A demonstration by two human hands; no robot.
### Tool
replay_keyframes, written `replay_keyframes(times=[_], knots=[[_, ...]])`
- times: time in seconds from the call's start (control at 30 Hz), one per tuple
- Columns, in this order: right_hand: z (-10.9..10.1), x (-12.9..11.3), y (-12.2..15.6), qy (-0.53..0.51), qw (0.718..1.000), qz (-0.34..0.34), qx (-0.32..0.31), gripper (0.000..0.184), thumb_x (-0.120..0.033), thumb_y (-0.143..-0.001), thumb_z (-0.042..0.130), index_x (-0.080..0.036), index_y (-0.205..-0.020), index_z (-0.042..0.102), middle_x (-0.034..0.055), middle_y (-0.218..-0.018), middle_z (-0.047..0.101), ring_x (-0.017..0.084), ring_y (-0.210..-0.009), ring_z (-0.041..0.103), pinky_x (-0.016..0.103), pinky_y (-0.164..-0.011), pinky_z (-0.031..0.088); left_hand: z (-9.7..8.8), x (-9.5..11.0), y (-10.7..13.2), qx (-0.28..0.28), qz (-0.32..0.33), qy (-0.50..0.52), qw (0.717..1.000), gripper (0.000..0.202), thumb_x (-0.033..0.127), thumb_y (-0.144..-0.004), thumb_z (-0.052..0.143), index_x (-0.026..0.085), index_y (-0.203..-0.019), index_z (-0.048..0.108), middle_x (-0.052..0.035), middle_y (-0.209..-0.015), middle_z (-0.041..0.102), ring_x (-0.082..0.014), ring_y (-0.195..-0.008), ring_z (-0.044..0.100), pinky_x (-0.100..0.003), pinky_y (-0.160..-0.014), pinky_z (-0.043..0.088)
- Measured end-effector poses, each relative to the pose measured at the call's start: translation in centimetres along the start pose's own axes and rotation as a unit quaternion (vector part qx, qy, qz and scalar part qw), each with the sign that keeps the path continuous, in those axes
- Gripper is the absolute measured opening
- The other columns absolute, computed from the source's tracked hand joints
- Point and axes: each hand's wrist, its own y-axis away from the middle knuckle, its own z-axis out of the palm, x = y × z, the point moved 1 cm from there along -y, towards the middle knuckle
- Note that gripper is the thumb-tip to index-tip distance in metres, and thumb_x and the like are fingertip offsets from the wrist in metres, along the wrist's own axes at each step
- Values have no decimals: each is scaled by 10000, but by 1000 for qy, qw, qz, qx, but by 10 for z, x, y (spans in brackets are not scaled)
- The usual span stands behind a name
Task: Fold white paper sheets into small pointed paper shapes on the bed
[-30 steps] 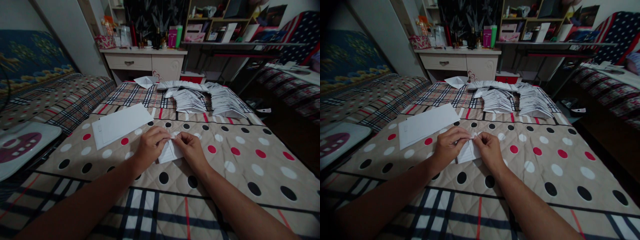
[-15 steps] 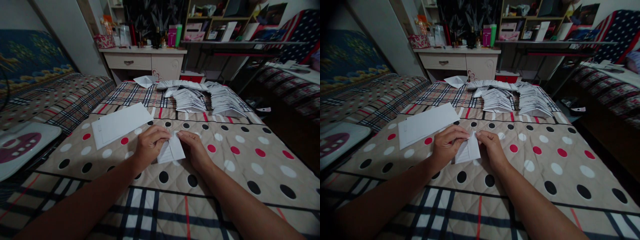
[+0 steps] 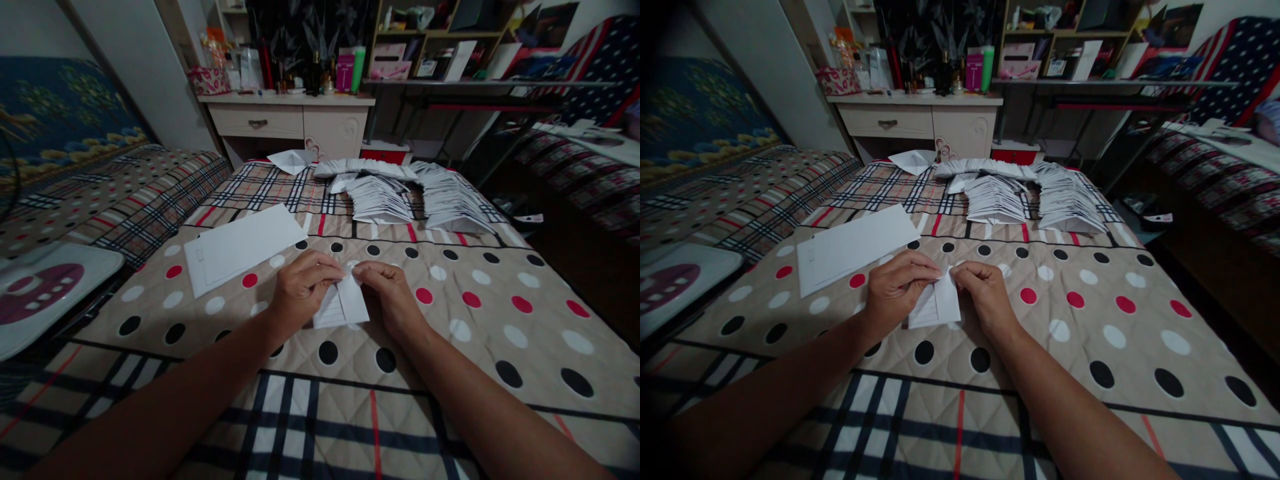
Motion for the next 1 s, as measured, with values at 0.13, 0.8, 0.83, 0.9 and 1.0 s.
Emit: replay_keyframes(times=[0.13, 0.8, 0.83, 0.9, 1.0], knots=[[0, 0, 0, 58, 997, -54, 16, 157, -247, -718, 666, -166, -587, 633, -11, -600, 525, 105, -546, 436, 243, -509, 326, -1, -1, 1, -23, 19, 1, 1000, 214, 22, -849, 567, 188, -865, 702, -42, -871, 690, -134, -840, 644, -269, -753, 539], [1, -4, 3, 174, 977, -123, 12, 281, -370, -808, 639, -167, -615, 615, -8, -600, 523, 116, -573, 426, 250, -529, 317, 1, -1, 3, -127, 104, -35, 986, 101, 128, -878, 581, 171, -937, 651, -79, -941, 655, -183, -935, 602, -342, -834, 529], [0, -5, 3, 185, 973, -138, 20, 274, -362, -816, 635, -167, -625, 623, -3, -611, 537, 121, -585, 440, 253, -542, 329, 1, 0, 2, -123, 95, -29, 987, 76, 182, -861, 631, 174, -932, 656, -85, -962, 652, -190, -946, 605, -355, -841, 531], [-2, -6, 2, 203, 964, -167, 36, 255, -347, -829, 629, -166, -650, 638, 4, -631, 555, 128, -603, 459, 258, -558, 345, 0, 1, 0, -100, 62, -13, 993, 166, 283, -810, 714, 174, -927, 669, -104, -1023, 642, -205, -973, 615, -370, -849, 536], [-3, -8, 2, 225, 952, -203, 50, 243, -327, -843, 621, -168, -661, 639, 6, -641, 555, 133, -611, 471, 261, -560, 349, -1, 2, -3, -43, -41, 19, 998, 248, 309, -767, 757, 170, -955, 676, -111, -1058, 640, -202, -979, 633, -345, -834, 551]])
